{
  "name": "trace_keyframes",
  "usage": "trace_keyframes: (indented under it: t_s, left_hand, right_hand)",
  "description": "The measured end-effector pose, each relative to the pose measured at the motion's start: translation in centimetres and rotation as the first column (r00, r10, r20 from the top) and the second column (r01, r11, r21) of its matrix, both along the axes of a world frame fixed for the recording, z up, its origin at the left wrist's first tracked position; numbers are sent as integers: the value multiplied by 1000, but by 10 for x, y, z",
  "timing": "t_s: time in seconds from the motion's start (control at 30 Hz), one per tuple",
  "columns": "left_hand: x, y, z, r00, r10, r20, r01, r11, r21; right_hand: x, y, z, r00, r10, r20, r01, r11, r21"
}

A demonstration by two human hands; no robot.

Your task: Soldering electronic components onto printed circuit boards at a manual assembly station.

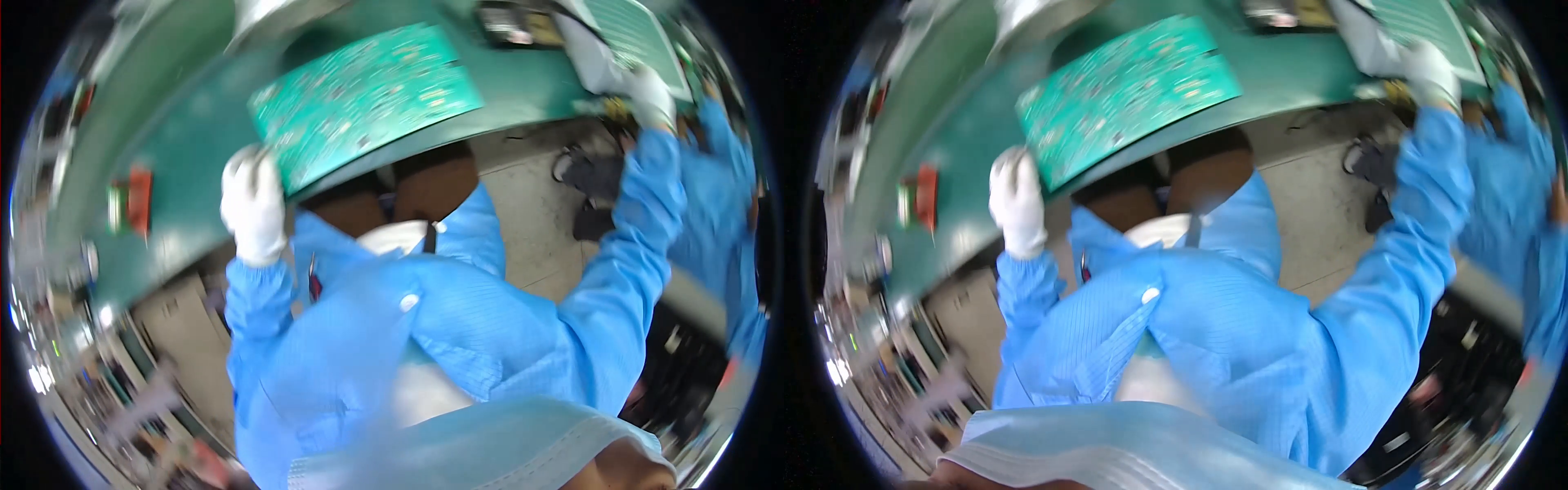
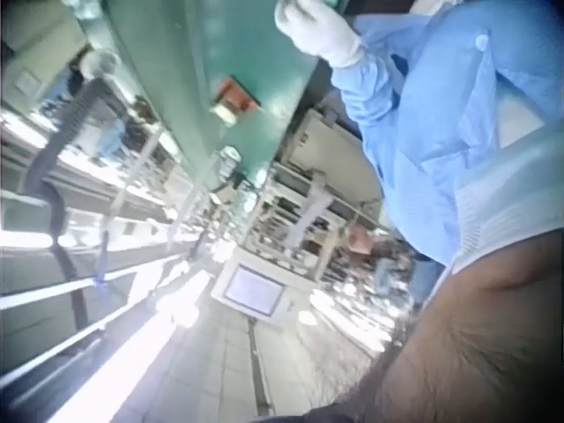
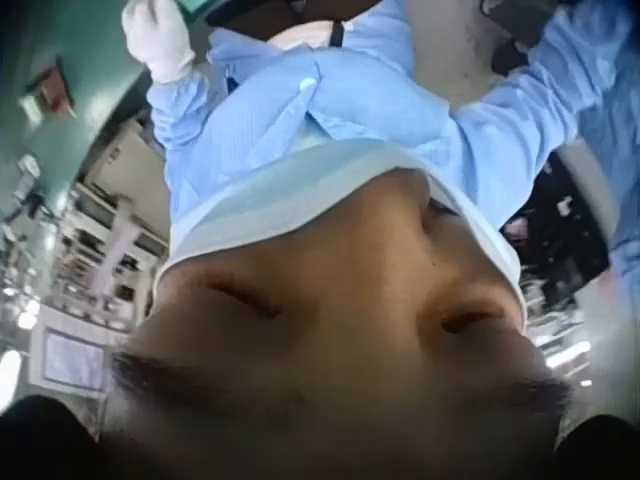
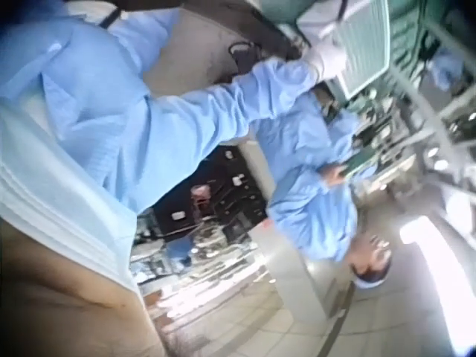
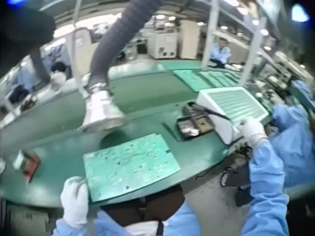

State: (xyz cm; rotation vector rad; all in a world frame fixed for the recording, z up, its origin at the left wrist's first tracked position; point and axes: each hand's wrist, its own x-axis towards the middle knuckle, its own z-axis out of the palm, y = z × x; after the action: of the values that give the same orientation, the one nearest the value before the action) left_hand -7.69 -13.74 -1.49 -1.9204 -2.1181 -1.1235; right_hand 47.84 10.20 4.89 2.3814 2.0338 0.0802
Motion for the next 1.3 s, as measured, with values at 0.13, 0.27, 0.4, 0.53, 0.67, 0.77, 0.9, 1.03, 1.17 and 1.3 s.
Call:
trace_keyframes:
  t_s: [0.13, 0.27, 0.4, 0.53, 0.67, 0.77, 0.9, 1.03, 1.17, 1.3]
  left_hand:
    - [14, -5, 0, 941, -181, -284, 198, 980, 33]
    - [58, -1, -7, 960, -208, -189, 210, 978, -9]
    - [77, 29, -24, 880, -369, -298, 400, 915, 52]
    - [67, 37, -27, 890, -340, -303, 341, 939, -51]
    - [49, 32, -22, 880, -363, -308, 358, 931, -76]
    - [31, 25, -20, 888, -345, -304, 329, 939, -103]
    - [45, 24, 5, 950, -291, -116, 302, 948, 97]
    - [68, 28, 7, 916, -363, 168, 330, 923, 197]
    - [75, 37, -2, 847, -490, 205, 442, 865, 238]
    - [79, 35, -5, 829, -515, 217, 478, 855, 201]
  right_hand:
    - [55, 40, -13, 979, 90, 181, -76, 994, -83]
    - [57, 64, -26, 948, 135, 287, -102, 987, -125]
    - [77, 63, -18, 905, 294, 307, -196, 929, -313]
    - [-2, -5, 36, 997, -64, -30, 71, 943, 326]
    - [-140, -80, 22, 789, 347, -507, -164, 914, 370]
    - [-196, -93, -20, 416, 351, -839, -360, 911, 202]
    - [-254, -111, -60, -296, 18, -955, -358, 925, 128]
    - [-294, -132, -81, -715, -350, -605, -563, 802, 201]
    - [-306, -169, -70, -537, -478, -695, -631, 774, -45]
    - [-301, -173, -72, -495, -458, -738, -615, 785, -74]
